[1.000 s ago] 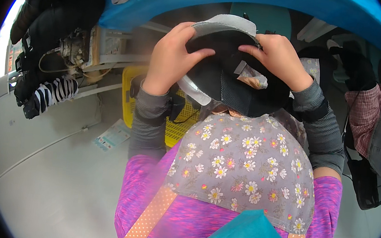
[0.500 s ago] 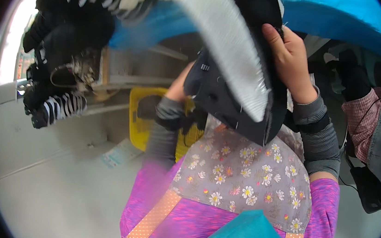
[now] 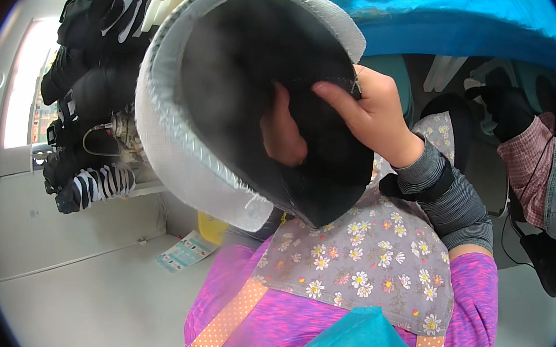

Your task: Assembling shoe components by inserting foam padding and fitting parts together.

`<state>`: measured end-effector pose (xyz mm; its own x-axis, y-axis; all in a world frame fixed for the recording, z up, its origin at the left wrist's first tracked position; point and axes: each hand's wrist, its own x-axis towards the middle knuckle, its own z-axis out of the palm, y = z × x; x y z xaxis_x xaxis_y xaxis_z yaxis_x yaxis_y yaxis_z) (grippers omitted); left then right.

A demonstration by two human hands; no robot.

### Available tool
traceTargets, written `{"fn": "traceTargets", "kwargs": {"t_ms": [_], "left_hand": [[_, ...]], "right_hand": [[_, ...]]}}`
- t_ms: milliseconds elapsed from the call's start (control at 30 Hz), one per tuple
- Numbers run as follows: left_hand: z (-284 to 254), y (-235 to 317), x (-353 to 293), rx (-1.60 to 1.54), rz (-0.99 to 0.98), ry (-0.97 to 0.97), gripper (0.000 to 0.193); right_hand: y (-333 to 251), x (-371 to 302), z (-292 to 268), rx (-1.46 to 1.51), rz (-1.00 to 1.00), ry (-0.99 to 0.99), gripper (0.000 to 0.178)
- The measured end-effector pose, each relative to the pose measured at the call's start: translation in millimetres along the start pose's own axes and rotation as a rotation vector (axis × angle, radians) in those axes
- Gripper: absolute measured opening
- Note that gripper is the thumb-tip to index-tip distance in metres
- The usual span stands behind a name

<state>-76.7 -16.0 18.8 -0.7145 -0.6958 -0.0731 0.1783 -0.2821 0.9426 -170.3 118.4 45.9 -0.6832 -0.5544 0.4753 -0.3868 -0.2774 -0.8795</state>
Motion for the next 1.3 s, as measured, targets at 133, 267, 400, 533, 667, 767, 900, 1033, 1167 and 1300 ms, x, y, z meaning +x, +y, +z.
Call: {"fn": "traceTargets", "kwargs": {"t_ms": [133, 267, 400, 533, 667, 767, 900, 1033, 1167, 1300], "left_hand": [[12.2, 13.8, -6.2, -0.155, -0.158, 0.003, 0.056], [-1.8, 8.3, -5.8, -0.349, -0.174, -0.128, 0.054], [-36.9, -12.7, -0.3, 0.501, 0.317, -0.239, 0.05], [-36.9, 20.3, -16.3, 0.737, 0.267, -0.436, 0.043], [-30.1, 29.7, -11.0, 0.807, 0.413, -0.745, 0.046], [-24.9, 26.1, -24.1, 0.658, 0.069, -0.592, 0.046], [-33.2, 6.4, -39.3, 0.587, -0.193, -0.591, 0.05], [-37.8, -7.4, -53.9, 0.58, -0.223, -0.552, 0.047], [-37.5, -2.0, -56.9, 0.471, -0.304, -0.521, 0.047], [-41.8, -8.7, -52.3, 0.558, -0.231, -0.584, 0.047]], "right_hand": [[6.3, 2.1, -0.9, 0.157, 0.056, 0.043, 0.026], [7.5, 2.1, 2.0, 0.265, 0.023, 0.09, 0.025], [25.1, -0.4, 7.5, 0.086, -0.056, 0.413, 0.034], [38.2, -24.4, -26.2, -0.632, -0.672, 0.113, 0.029], [60.4, -70.5, -24.1, -0.006, -0.141, -0.256, 0.033], [78.0, -101.2, -46.8, 0.934, 0.528, -0.42, 0.044], [59.6, -107.5, -29.1, 0.585, 0.569, -0.484, 0.046], [67.1, -105.6, -37.5, -0.268, -0.005, -0.724, 0.046], [73.7, -108.1, -43.3, 0.143, 0.482, -0.667, 0.046], [74.6, -113.2, -40.2, 0.387, 0.571, -0.556, 0.045]]}}
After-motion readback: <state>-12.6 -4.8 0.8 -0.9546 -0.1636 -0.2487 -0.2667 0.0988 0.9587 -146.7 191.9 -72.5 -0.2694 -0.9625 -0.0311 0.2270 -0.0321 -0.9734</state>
